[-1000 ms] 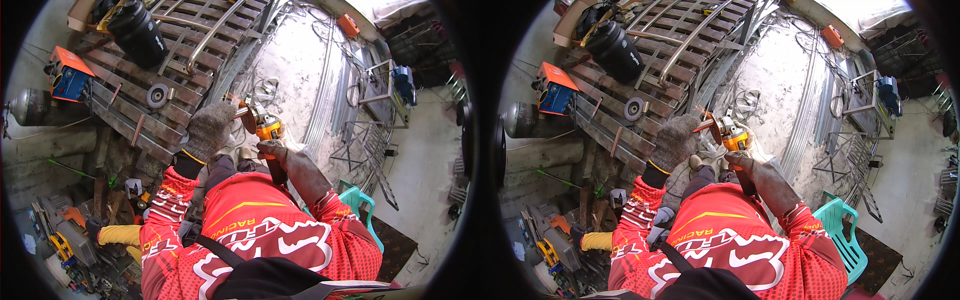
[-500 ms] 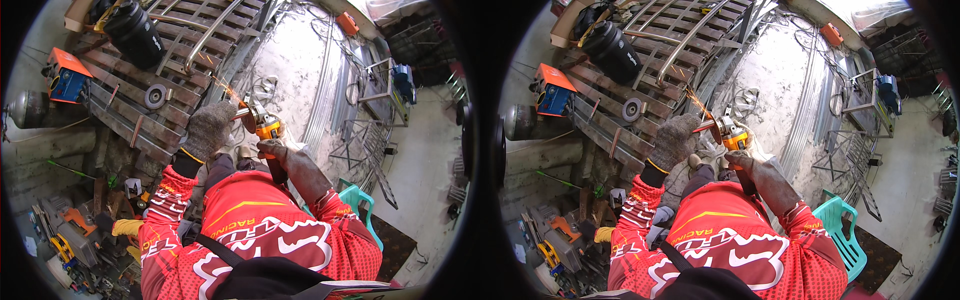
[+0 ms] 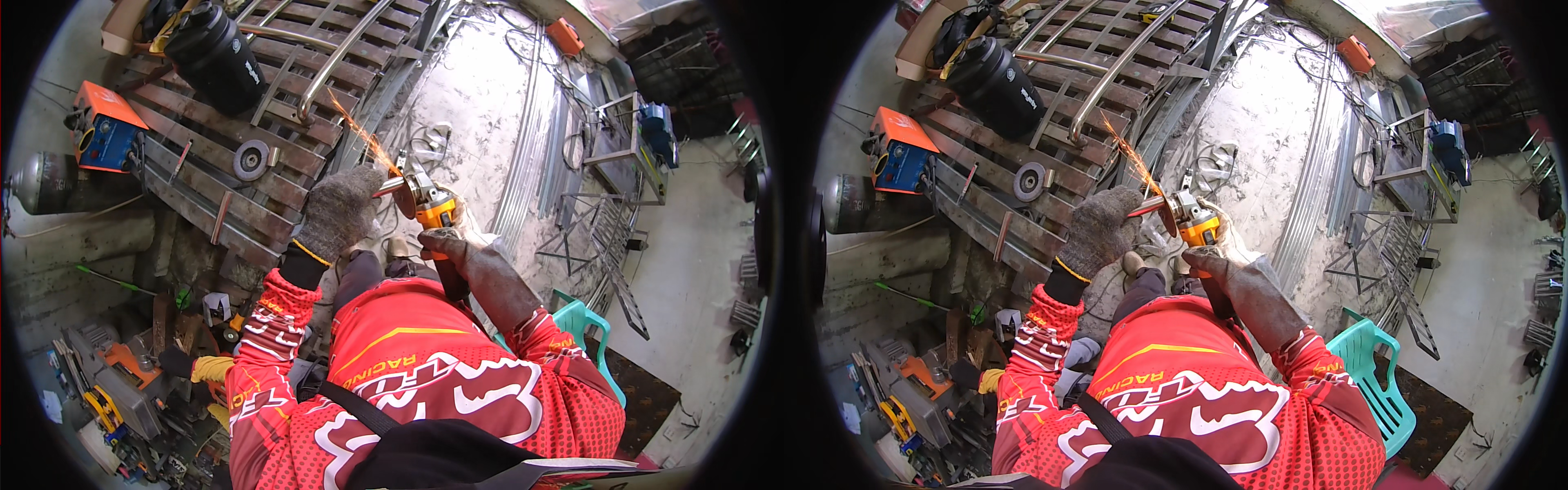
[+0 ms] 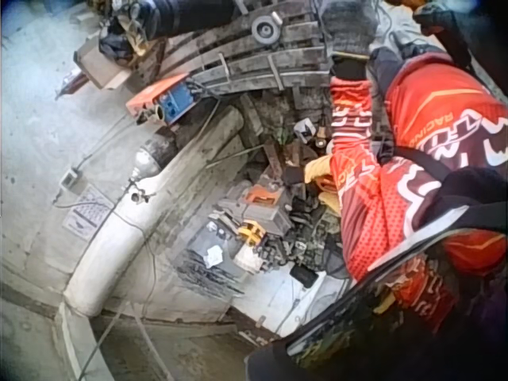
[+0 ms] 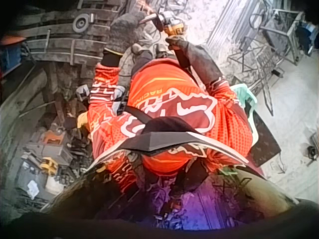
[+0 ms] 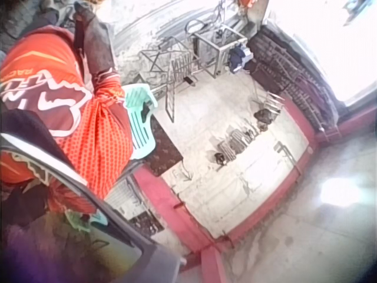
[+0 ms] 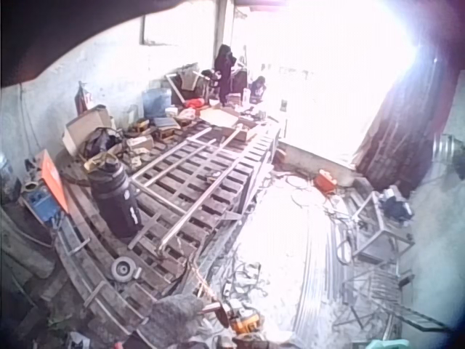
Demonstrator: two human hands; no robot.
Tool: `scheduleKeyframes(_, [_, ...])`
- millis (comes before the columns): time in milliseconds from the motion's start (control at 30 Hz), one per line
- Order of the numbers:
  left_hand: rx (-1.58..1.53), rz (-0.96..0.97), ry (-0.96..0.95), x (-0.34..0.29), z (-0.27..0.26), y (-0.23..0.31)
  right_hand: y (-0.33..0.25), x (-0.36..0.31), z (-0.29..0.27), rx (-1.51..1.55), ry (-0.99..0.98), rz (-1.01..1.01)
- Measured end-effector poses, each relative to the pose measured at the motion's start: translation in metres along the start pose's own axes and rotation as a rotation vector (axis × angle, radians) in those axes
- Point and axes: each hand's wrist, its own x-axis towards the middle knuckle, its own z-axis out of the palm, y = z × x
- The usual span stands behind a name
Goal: Cutting metal pipes using an angle grinder.
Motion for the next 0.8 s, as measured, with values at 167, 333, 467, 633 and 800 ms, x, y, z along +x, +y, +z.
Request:
scheduleKeyframes(167, [-0.039, 0.019, 0.043, 0.0016, -0.0035, 0.0022, 0.0024, 0.0033, -0.0002, 0.007, -0.004, -0.02])
scheduleKeyframes(333, [-0.055, 0.015, 0.031, 0.0017, -0.0024, -0.0012, 0.0033, 0.0053, -0.0018, 0.016, -0.011, -0.046])
scheduleKeyframes(467, [-0.068, 0.012, 0.033, 0.0015, -0.0036, -0.0024, 0.0051, 0.0072, -0.0028, 0.019, -0.02, -0.069])
scheduleKeyframes(633, [-0.098, 0.027, 0.096, 0.0018, -0.0021, -0.0028, 0.0056, 0.0084, -0.0018, 0.027, -0.019, -0.134])
scheduleKeyframes(800, [-0.123, -0.022, 0.018, 0.0036, -0.0088, -0.0003, -0.0015, 0.0026, 0.0012, 0.035, -0.009, -0.308])
